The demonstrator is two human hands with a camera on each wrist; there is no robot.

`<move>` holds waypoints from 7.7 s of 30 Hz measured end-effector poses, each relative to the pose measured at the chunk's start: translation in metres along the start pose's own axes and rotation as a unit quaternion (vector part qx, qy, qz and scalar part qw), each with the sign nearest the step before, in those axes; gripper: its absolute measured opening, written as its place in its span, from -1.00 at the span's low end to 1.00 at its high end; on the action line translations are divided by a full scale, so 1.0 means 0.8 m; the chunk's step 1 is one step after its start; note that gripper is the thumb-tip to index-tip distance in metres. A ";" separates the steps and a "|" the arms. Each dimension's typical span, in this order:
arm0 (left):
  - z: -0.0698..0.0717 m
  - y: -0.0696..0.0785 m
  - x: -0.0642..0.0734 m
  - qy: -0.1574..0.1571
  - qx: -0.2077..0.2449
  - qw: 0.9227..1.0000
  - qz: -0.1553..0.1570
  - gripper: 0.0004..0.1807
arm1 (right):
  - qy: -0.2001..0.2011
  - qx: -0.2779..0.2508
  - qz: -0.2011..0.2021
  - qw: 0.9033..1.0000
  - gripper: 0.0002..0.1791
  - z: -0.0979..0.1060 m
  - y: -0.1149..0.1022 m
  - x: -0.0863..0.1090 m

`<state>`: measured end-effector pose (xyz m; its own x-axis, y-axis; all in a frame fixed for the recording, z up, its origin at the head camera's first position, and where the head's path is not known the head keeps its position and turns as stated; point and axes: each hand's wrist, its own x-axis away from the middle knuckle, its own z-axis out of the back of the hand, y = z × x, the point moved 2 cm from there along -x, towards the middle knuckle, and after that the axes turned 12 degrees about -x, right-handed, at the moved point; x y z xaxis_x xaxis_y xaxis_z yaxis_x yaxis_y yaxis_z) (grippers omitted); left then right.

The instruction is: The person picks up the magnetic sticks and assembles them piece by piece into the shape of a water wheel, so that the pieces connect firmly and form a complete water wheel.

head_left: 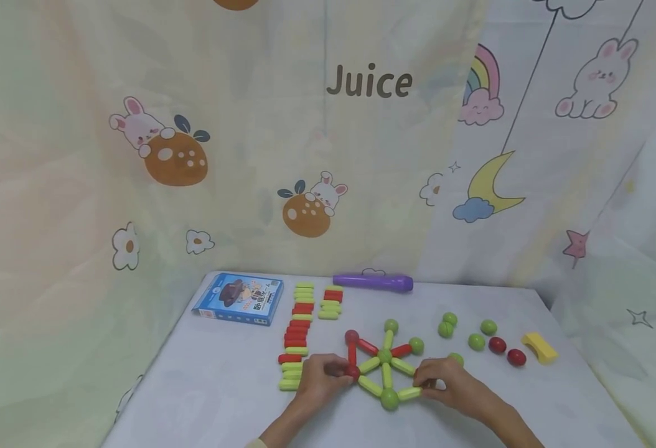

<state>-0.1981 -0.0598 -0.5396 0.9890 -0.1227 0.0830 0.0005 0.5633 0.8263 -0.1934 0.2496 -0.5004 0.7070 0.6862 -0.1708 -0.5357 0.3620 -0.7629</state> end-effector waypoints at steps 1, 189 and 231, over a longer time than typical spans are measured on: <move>0.000 0.000 0.000 0.001 0.000 1.000 -0.001 -0.73 | 0.006 0.014 -0.005 1.000 -0.79 -0.001 0.000 -0.001; -0.017 0.040 0.008 -0.013 -0.264 0.956 -0.130 0.01 | 0.104 0.162 -0.216 0.957 0.40 -0.039 0.004 -0.009; 0.063 0.001 -0.153 0.058 -0.319 0.939 -0.114 -0.73 | 0.150 0.099 -0.185 0.966 -0.62 0.001 0.043 -0.021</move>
<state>-0.3266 -0.0853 -0.5211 0.9616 -0.2312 -0.1478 0.2670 0.9125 0.3100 -0.2238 0.2514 -0.5229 0.9529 0.2845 -0.1047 -0.2779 0.6817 -0.6768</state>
